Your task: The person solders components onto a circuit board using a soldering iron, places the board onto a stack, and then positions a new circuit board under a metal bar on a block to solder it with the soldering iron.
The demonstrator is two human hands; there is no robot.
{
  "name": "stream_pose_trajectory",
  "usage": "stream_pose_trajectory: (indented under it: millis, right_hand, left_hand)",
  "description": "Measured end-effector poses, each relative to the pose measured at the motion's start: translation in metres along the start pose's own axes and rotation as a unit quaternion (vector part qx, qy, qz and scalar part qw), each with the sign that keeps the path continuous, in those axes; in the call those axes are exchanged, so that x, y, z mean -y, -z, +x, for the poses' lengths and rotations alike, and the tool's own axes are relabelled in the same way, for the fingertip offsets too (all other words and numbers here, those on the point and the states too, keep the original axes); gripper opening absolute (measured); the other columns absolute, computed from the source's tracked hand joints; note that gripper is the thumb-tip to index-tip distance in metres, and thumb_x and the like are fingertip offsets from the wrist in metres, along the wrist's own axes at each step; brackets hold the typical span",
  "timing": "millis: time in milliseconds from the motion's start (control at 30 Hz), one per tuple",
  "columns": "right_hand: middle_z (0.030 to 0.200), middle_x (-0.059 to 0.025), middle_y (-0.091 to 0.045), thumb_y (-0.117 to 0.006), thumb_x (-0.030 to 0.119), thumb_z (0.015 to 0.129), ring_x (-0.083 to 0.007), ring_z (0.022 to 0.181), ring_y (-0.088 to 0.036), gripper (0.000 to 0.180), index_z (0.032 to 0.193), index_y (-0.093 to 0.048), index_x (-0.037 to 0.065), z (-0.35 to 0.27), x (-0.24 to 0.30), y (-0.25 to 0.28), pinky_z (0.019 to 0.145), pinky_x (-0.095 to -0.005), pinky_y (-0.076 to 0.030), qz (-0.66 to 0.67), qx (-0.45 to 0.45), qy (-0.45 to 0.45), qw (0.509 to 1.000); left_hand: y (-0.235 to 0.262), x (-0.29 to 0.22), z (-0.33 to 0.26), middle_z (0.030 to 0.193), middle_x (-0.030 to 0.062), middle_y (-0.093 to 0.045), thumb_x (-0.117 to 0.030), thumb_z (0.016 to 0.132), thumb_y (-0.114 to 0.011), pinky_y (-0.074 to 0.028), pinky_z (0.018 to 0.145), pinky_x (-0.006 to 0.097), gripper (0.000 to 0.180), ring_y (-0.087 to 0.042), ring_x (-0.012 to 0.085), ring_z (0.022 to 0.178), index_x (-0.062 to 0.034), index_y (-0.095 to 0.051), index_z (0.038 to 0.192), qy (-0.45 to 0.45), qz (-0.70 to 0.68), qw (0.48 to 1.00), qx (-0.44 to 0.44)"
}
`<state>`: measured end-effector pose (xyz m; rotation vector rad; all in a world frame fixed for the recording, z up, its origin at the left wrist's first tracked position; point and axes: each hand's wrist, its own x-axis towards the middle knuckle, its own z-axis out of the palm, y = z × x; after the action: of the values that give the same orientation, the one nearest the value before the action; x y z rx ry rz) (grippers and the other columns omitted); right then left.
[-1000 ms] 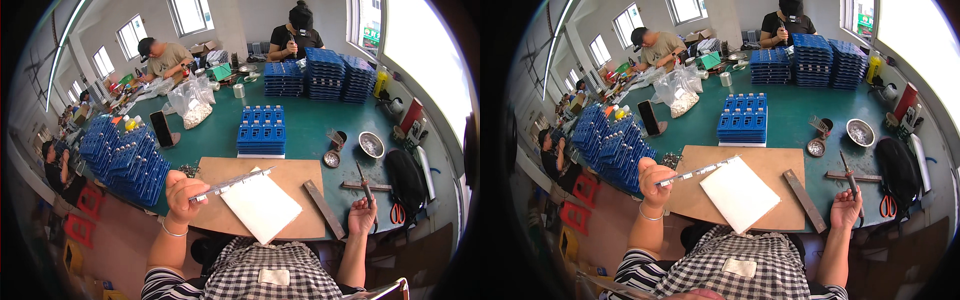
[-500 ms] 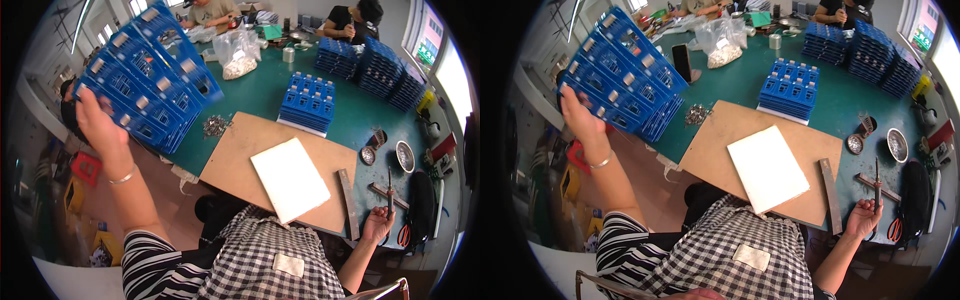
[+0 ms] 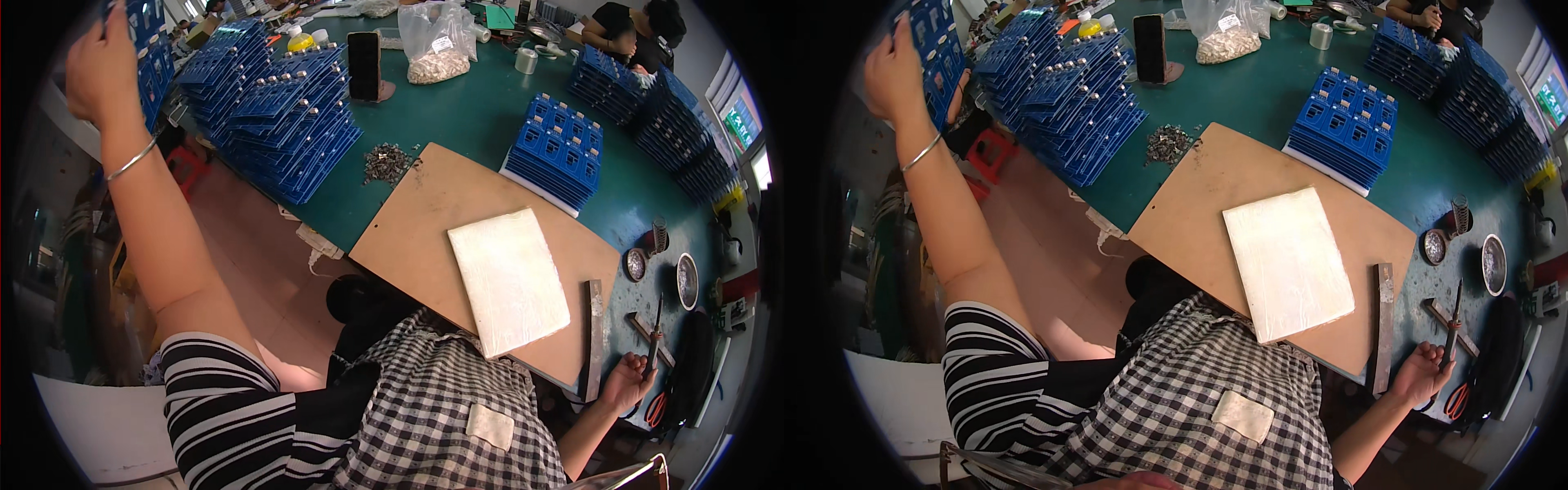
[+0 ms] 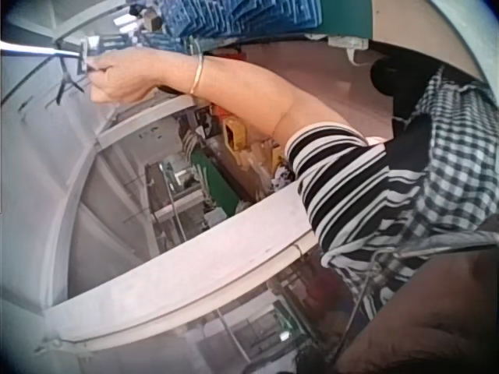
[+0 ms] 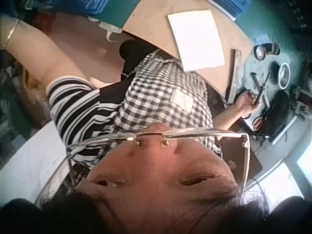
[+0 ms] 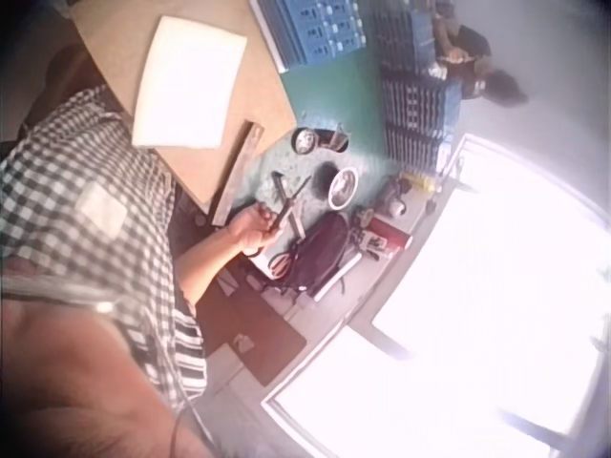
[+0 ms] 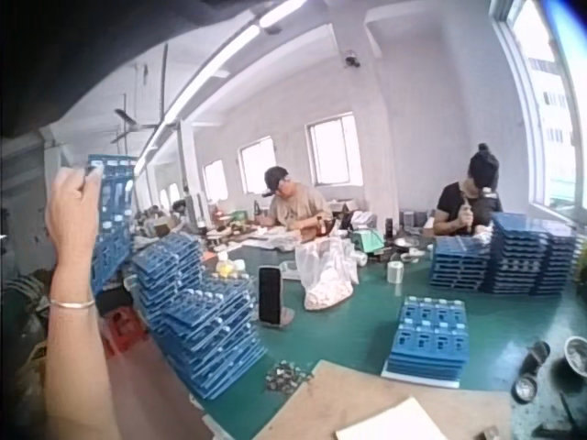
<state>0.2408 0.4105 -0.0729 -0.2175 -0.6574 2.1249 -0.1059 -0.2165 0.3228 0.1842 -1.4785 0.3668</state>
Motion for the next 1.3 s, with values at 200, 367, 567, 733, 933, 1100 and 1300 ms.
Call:
stream_pose_trajectory:
  millis: [200,367,567,733,933,1100,1300]
  right_hand:
    - [0.082,-0.0045,-0.05,-0.059,0.025,0.095,-0.016,0.077,-0.046,0.024,0.103,-0.058,0.003,-0.002,-0.005,-0.01,0.082,-0.0337,-0.041,-0.009,-0.014,0.005,1.0]
    - [0.082,-0.0045,-0.05,-0.058,0.025,0.096,-0.0158,0.077,-0.045,0.024,0.104,-0.058,0.002,-0.001,-0.004,-0.011,0.082,-0.0338,-0.041,-0.018,0.008,-0.008,1.0]
    - [0.084,-0.0048,-0.051,-0.058,0.024,0.096,-0.0163,0.078,-0.046,0.024,0.106,-0.059,0.003,-0.012,-0.001,-0.017,0.081,-0.0327,-0.041,-0.021,-0.017,0.015,1.0]
    - [0.086,-0.0063,-0.058,-0.061,0.027,0.095,-0.0157,0.076,-0.05,0.021,0.098,-0.057,0.006,-0.005,-0.01,-0.016,0.077,-0.0319,-0.044,0.019,-0.053,-0.015,0.998]
    - [0.102,-0.0159,-0.061,-0.061,0.016,0.094,-0.023,0.092,-0.06,0.026,0.106,-0.052,-0.006,0.005,-0.02,-0.038,0.086,-0.0346,-0.052,0.095,-0.183,0.022,0.978]
    - [0.111,-0.0198,-0.061,-0.058,0.015,0.095,-0.0277,0.105,-0.062,0.03,0.113,-0.05,-0.007,0.013,-0.02,-0.046,0.094,-0.0372,-0.054,0.115,-0.198,0.046,0.972]
    - [0.118,-0.0225,-0.057,-0.054,0.02,0.097,-0.0311,0.112,-0.058,0.037,0.118,-0.047,-0.01,0.02,-0.035,-0.052,0.099,-0.039,-0.051,0.116,-0.185,0.005,0.976]
  left_hand:
    - [-0.035,-0.116,-0.078,0.086,0.0131,-0.064,-0.023,0.082,-0.064,-0.053,0.069,0.043,0.015,-0.065,0.0309,0.079,-0.01,-0.071,0.085,-0.163,-0.105,0.965,0.175]
    - [-0.073,-0.152,-0.125,0.081,0.012,-0.063,-0.014,0.082,-0.063,-0.054,0.067,0.041,0.009,-0.067,0.0293,0.079,-0.0085,-0.069,0.078,-0.215,-0.093,0.944,0.234]
    - [-0.114,-0.172,-0.145,0.108,0.0161,-0.068,-0.031,0.092,-0.057,-0.056,0.077,0.047,0.03,-0.067,0.0361,0.097,-0.0072,-0.072,0.101,-0.245,-0.01,0.867,0.434]
    - [-0.138,-0.161,-0.134,0.128,0.0184,-0.061,-0.061,0.087,-0.054,-0.046,0.096,0.045,0.067,-0.058,0.0365,0.117,-0.0104,-0.059,0.131,-0.215,-0.085,0.777,0.586]
    - [-0.14,-0.127,-0.125,0.123,0.0197,-0.063,-0.049,0.091,-0.058,-0.046,0.095,0.044,0.055,-0.06,0.036,0.112,-0.0096,-0.059,0.13,-0.151,-0.162,0.79,0.572]
    - [-0.185,0.057,-0.143,0.112,0.0211,-0.067,-0.041,0.091,-0.063,-0.048,0.088,0.04,0.048,-0.064,0.0343,0.1,-0.0066,-0.063,0.124,-0.041,-0.376,0.842,0.385]
    - [-0.097,0.066,-0.168,0.133,0.0113,-0.057,-0.028,0.1,-0.053,-0.037,0.104,0.034,0.042,-0.053,0.0222,0.121,-0.0027,-0.053,0.134,0.341,-0.437,0.723,0.412]
